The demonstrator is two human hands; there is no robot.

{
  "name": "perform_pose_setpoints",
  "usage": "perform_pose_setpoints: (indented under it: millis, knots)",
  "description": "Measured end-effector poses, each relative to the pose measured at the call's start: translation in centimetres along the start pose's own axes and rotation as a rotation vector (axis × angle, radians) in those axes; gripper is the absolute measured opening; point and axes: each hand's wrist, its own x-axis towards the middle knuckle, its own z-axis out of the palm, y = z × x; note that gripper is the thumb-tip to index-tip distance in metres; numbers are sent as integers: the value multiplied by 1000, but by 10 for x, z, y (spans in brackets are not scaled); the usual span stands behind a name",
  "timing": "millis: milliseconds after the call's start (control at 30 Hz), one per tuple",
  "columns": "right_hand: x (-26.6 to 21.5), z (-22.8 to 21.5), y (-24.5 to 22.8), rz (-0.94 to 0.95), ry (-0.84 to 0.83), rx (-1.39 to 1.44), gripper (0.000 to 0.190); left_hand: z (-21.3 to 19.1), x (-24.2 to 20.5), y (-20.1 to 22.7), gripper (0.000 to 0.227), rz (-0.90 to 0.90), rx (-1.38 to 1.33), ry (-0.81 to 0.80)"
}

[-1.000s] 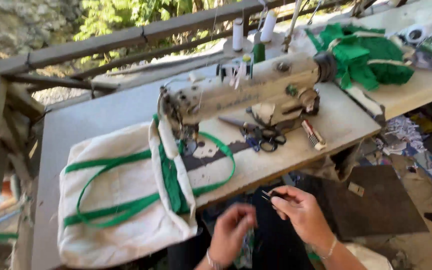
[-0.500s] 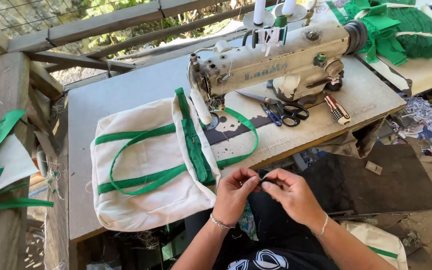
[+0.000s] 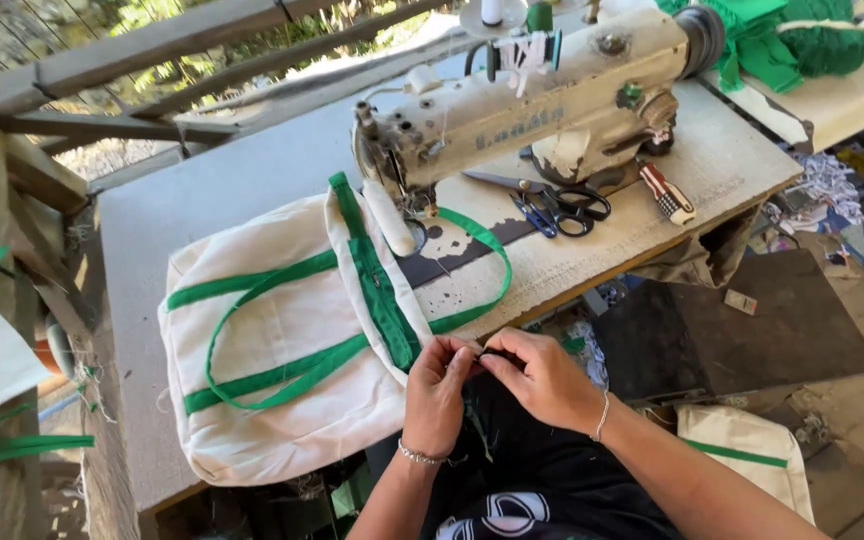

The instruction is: A person uses an industrial sewing machine to sew straps onto a tote bag, using a screwdriver for fine adjustments and fabric alignment.

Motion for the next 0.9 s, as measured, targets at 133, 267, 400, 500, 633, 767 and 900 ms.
perform_pose_setpoints:
  millis: [133,267,400,500,633,767,900]
  knots:
    - [-12,-9,10,91,5,35,19,16,2,-18,13,69,39,-37]
    - [-20,-22,29,189,27,127,17,38,5,-22,15,38,106,-34]
    - [-23,-43,43,250,-16,235,18,61,9,-24,18,32,176,-27]
    - [-22,-61,63,216,-63,232,17,78,17,-13,18,4,250,-37]
    - [-23,-79,76,27,-20,290,7,85,27,-20,11,-17,456,-91]
    - [-35,-97,107,-44,-93,243,12,110,19,-1,2,116,735,-171]
    - [-63,-106,123,-185,-463,100,11,122,-10,-26,7,259,988,-448]
